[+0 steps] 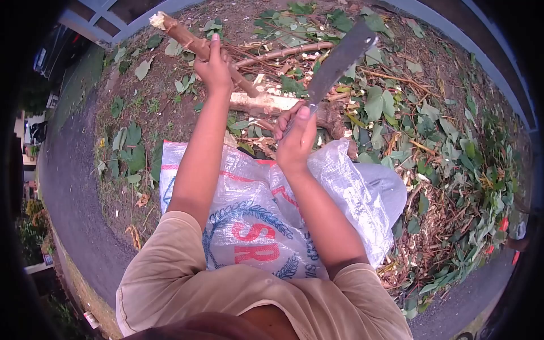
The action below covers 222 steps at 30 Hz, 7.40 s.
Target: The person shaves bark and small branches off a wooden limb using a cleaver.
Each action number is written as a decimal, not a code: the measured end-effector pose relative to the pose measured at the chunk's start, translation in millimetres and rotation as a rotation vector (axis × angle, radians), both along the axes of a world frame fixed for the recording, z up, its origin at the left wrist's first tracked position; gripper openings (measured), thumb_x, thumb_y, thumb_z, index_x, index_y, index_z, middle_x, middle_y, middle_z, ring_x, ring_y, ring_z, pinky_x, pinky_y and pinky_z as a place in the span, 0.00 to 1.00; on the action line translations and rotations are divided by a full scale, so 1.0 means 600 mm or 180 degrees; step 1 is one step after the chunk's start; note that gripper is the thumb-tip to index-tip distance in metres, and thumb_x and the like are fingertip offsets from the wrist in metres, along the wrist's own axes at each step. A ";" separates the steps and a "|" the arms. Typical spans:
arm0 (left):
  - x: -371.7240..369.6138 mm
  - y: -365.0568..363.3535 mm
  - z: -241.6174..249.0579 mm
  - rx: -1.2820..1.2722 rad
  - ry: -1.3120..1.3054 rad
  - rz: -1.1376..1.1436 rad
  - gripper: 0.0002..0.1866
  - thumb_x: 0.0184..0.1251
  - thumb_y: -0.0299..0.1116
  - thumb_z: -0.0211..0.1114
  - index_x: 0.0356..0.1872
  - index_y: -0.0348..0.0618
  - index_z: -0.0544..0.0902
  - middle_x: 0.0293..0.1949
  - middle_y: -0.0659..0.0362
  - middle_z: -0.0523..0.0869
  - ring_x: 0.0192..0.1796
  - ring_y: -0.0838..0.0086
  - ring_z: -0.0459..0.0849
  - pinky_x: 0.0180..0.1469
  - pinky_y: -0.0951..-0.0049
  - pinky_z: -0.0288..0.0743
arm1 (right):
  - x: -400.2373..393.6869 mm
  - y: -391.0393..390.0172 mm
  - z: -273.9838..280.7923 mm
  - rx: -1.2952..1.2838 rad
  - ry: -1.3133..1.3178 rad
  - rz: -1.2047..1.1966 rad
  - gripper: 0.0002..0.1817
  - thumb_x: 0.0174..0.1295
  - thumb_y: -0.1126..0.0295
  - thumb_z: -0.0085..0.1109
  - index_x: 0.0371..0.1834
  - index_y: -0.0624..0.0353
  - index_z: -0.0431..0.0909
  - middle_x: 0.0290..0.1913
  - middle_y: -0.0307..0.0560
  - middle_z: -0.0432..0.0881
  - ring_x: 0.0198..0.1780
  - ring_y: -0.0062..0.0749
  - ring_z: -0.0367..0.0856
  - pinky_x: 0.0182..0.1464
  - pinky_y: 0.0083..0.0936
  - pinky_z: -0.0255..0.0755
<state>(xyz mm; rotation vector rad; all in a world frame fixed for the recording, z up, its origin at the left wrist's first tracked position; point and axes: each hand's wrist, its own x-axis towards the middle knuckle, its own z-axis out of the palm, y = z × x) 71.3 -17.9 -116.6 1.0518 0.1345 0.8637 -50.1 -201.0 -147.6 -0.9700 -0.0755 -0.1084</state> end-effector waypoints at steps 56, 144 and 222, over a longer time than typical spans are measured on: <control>-0.007 -0.036 -0.009 0.0104 -0.0180 -0.0168 0.14 0.76 0.35 0.71 0.35 0.41 0.75 0.23 0.64 0.74 0.20 0.82 0.70 0.22 0.77 0.64 | -0.011 0.000 -0.085 0.0559 0.2680 0.1383 0.24 0.82 0.40 0.42 0.42 0.51 0.65 0.24 0.36 0.64 0.20 0.20 0.61 0.22 0.23 0.58; 0.024 -0.001 -0.042 0.0352 -0.0208 -0.1172 0.15 0.70 0.39 0.78 0.38 0.40 0.81 0.19 0.65 0.77 0.19 0.81 0.76 0.24 0.76 0.71 | 0.012 0.003 -0.100 -0.0272 0.2033 0.1233 0.28 0.79 0.35 0.44 0.44 0.51 0.69 0.23 0.34 0.64 0.19 0.20 0.59 0.23 0.21 0.56; -0.033 -0.036 0.060 0.0580 -0.0583 -0.0859 0.09 0.79 0.31 0.63 0.38 0.42 0.73 0.18 0.65 0.67 0.19 0.80 0.66 0.24 0.72 0.64 | 0.011 -0.033 -0.008 0.0435 0.1700 0.0762 0.25 0.81 0.38 0.42 0.43 0.50 0.68 0.22 0.32 0.62 0.19 0.18 0.58 0.22 0.20 0.54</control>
